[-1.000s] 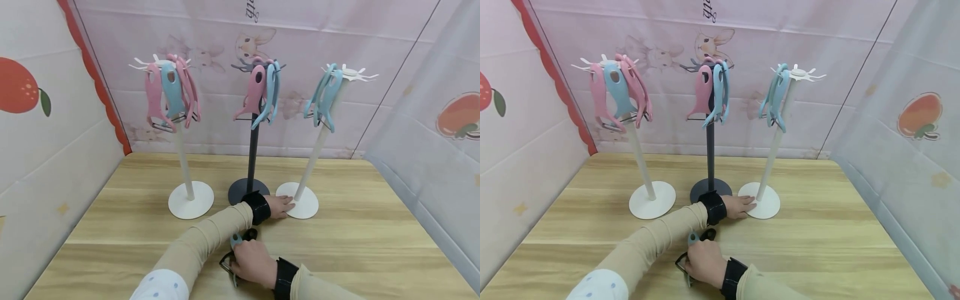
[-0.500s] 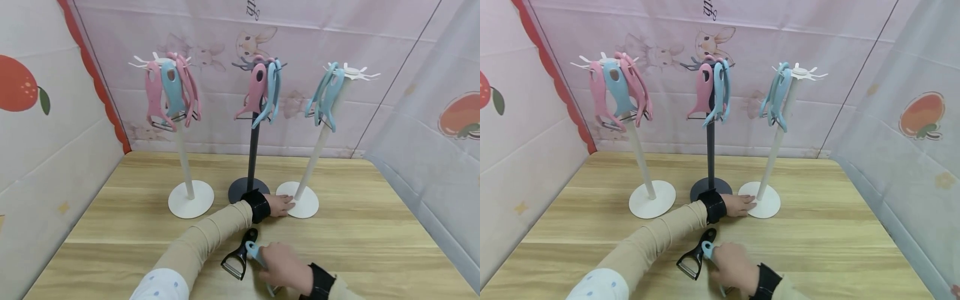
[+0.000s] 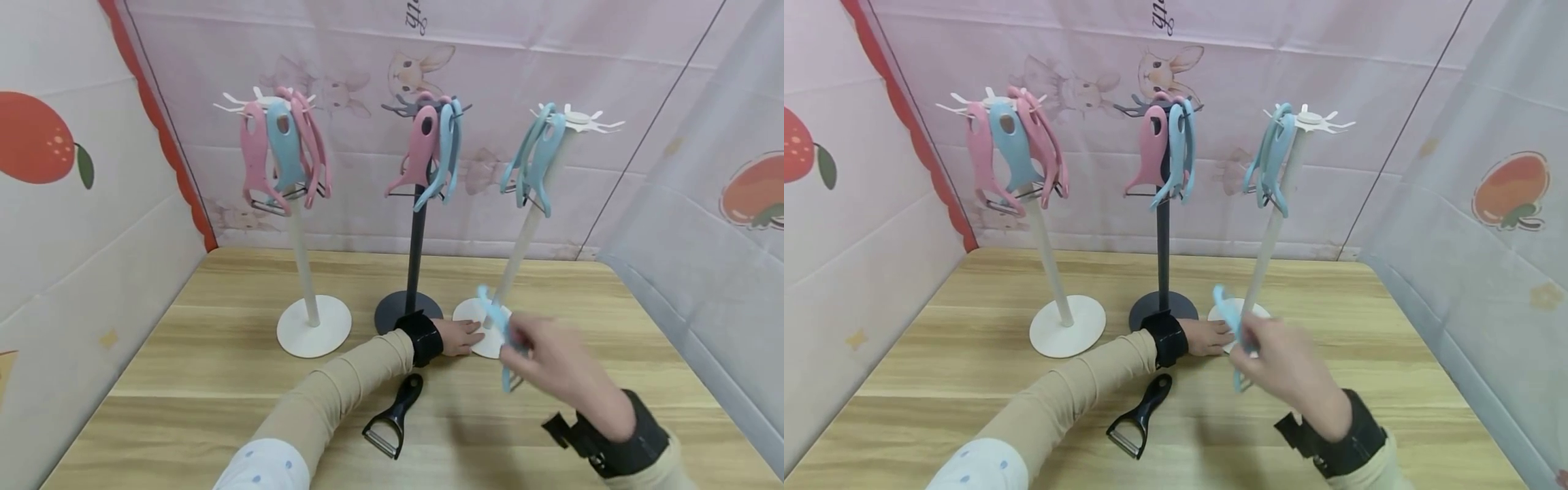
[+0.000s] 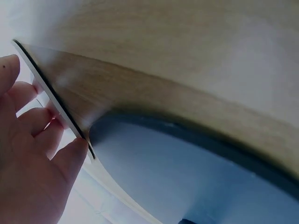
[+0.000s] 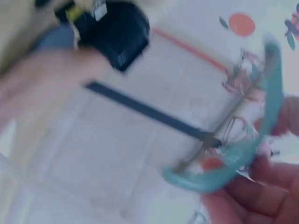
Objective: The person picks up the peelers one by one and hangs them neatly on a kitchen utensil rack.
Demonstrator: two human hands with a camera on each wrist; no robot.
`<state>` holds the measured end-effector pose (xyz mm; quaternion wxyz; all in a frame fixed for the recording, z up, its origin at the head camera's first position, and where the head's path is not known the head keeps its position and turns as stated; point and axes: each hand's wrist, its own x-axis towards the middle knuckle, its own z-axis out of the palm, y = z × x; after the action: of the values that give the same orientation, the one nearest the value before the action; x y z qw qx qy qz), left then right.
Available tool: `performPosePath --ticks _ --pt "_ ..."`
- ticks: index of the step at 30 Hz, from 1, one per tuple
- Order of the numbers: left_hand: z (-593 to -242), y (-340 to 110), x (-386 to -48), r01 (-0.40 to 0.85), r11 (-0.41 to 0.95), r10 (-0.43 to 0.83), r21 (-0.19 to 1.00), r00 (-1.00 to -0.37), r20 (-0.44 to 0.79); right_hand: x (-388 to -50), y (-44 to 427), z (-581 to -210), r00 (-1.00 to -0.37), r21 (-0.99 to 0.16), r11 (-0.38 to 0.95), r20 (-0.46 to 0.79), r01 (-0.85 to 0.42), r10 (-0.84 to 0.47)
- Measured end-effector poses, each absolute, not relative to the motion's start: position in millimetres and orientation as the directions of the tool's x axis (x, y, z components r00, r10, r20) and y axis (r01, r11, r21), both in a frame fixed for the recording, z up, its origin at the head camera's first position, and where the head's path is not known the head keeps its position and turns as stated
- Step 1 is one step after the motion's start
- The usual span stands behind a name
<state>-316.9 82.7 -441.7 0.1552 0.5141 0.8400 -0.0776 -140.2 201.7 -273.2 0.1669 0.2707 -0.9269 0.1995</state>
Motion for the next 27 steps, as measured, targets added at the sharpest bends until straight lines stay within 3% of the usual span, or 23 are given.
performPosePath --ticks 1,4,9,15,19,27 --pt "-422.9 80.3 -304.7 0.875 0.484 0.813 0.005 -0.447 -0.374 -143.9 203.1 -268.0 -0.760 -0.245 0.776 0.506 -0.581 -0.408" --pt "-413.1 75.7 -295.2 0.866 0.500 0.802 -0.025 -0.473 -0.365 -158.2 206.9 -254.1 -0.578 -0.114 0.791 0.746 -0.601 -0.331" --pt "-417.1 75.1 -289.6 0.858 0.510 0.802 -0.059 -0.499 -0.328 -181.4 214.4 -226.8 -0.407 -0.133 0.828 0.905 -0.545 -0.123" --pt "-413.2 72.4 -283.1 0.838 0.542 0.778 -0.067 -0.530 -0.336 -206.5 221.0 -199.8 -0.363 -0.237 0.856 0.930 -0.460 0.063" --pt "-409.8 70.4 -279.0 0.833 0.549 0.776 -0.066 -0.537 -0.331 -216.9 220.2 -193.0 -0.356 -0.248 0.859 0.931 -0.448 0.083" --pt "-410.2 72.3 -278.0 0.825 0.562 0.775 -0.057 -0.549 -0.312 -227.6 215.2 -188.3 -0.401 -0.224 0.888 0.915 -0.402 0.050"
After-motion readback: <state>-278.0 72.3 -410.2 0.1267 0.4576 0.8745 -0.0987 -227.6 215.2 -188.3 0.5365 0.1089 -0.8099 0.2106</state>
